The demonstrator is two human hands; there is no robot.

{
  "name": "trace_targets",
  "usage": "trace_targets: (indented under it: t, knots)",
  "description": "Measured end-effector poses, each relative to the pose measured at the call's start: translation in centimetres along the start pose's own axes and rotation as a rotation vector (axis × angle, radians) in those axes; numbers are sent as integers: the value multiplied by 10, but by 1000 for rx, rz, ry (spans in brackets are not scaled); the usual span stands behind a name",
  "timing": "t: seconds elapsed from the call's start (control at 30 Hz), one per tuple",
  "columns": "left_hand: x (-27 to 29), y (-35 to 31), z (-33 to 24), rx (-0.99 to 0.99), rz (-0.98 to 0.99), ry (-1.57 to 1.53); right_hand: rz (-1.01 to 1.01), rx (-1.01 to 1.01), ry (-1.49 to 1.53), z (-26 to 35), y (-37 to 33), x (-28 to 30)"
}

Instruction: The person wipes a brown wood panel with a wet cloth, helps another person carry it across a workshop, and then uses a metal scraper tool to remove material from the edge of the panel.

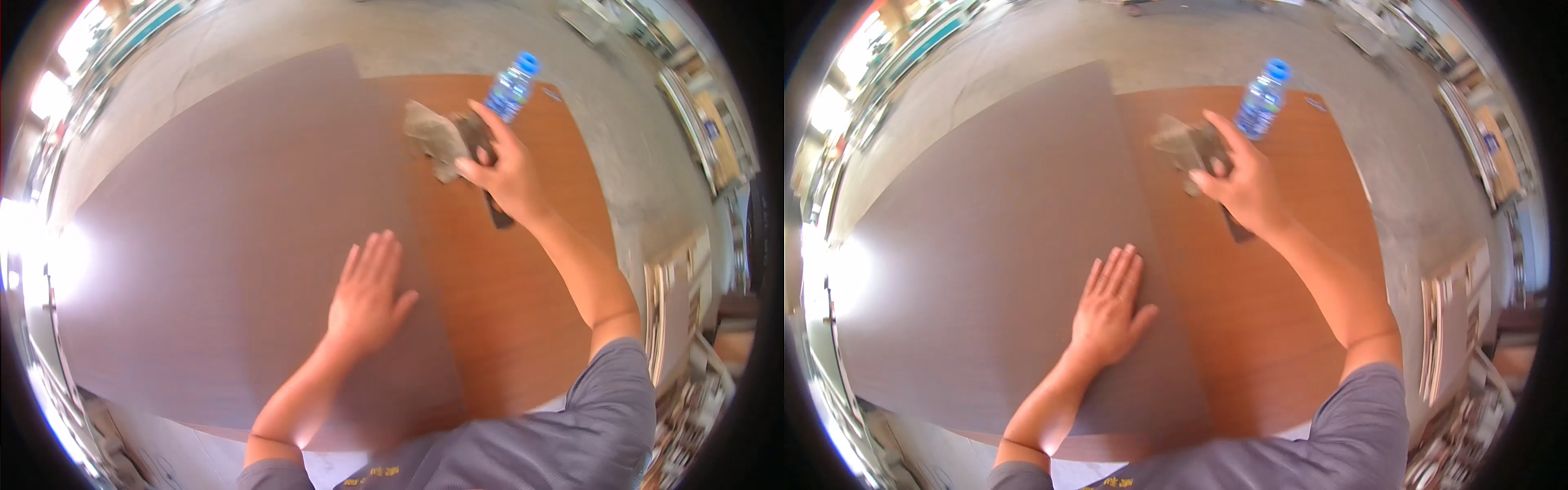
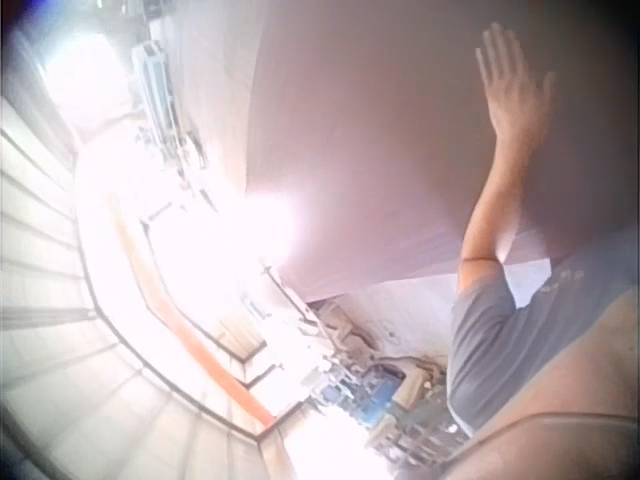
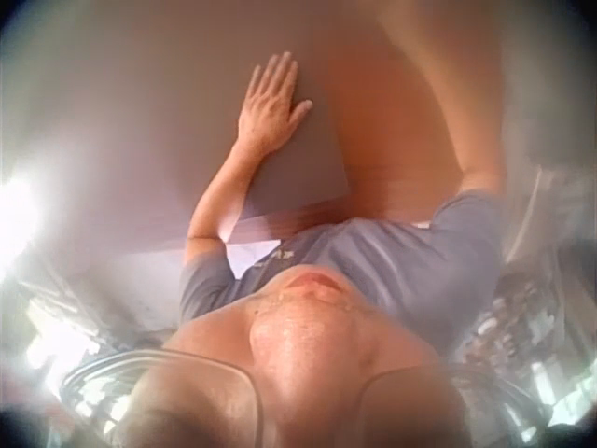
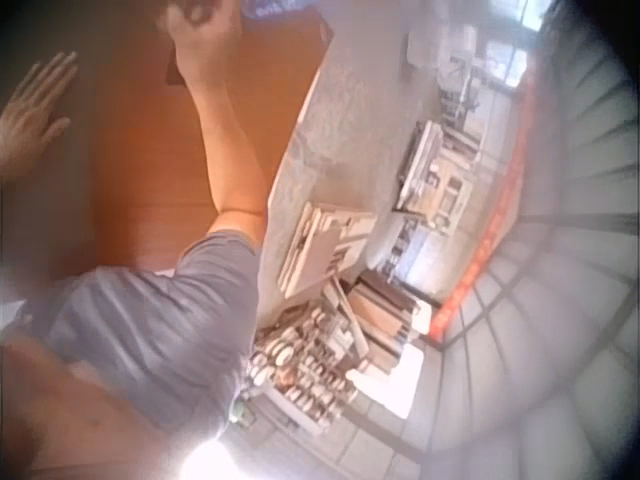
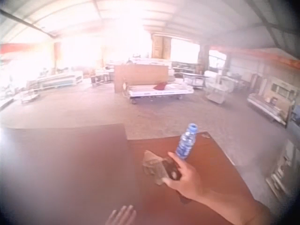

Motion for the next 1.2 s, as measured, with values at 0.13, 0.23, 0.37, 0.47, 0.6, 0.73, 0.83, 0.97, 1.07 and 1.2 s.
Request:
trace_targets:
  t: [0.13, 0.23, 0.37, 0.47, 0.6, 0.73, 0.83, 0.97, 1.07, 1.2]
  knots:
    - [-7, -2, -13, -59, -80, 96, -416, -221, -72, 73, -222, 168]
    - [-18, -3, -18, -108, -123, 161, -843, -395, -628, 139, -462, 266]
    - [-34, -3, -21, -96, -219, 196, -344, -704, -1526, 208, -852, 311]
    - [-36, -52, -99, -119, -1, 264, -975, -1298, -744, 250, -1022, 270]
    - [-116, -194, -202, -651, 481, 58, -693, -1676, -453, 216, -1084, 239]
    - [-88, -179, -205, -189, 49, 632, -604, -1685, -380, 185, -1099, 318]
    - [-40, -177, 19, 944, -468, 430, -511, -1617, -421, 148, -1070, 431]
    - [-44, -130, 24, 1161, -383, 419, -488, -1487, -509, 90, -1011, 576]
    - [-110, -11, -137, 526, 20, 544, -455, -1377, -602, 63, -950, 681]
    - [-144, 4, -395, -22, 32, -144, -367, -1219, -650, -2, -848, 794]
Point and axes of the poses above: each hand's wrist, its own y-axis towards the middle knuckle, its own x-axis out of the back of the hand, z = x × y, the point moved 2 cm from there along y, towards the middle knuckle, and after that the axes turned 12 degrees about x, right-handed, at the moved point
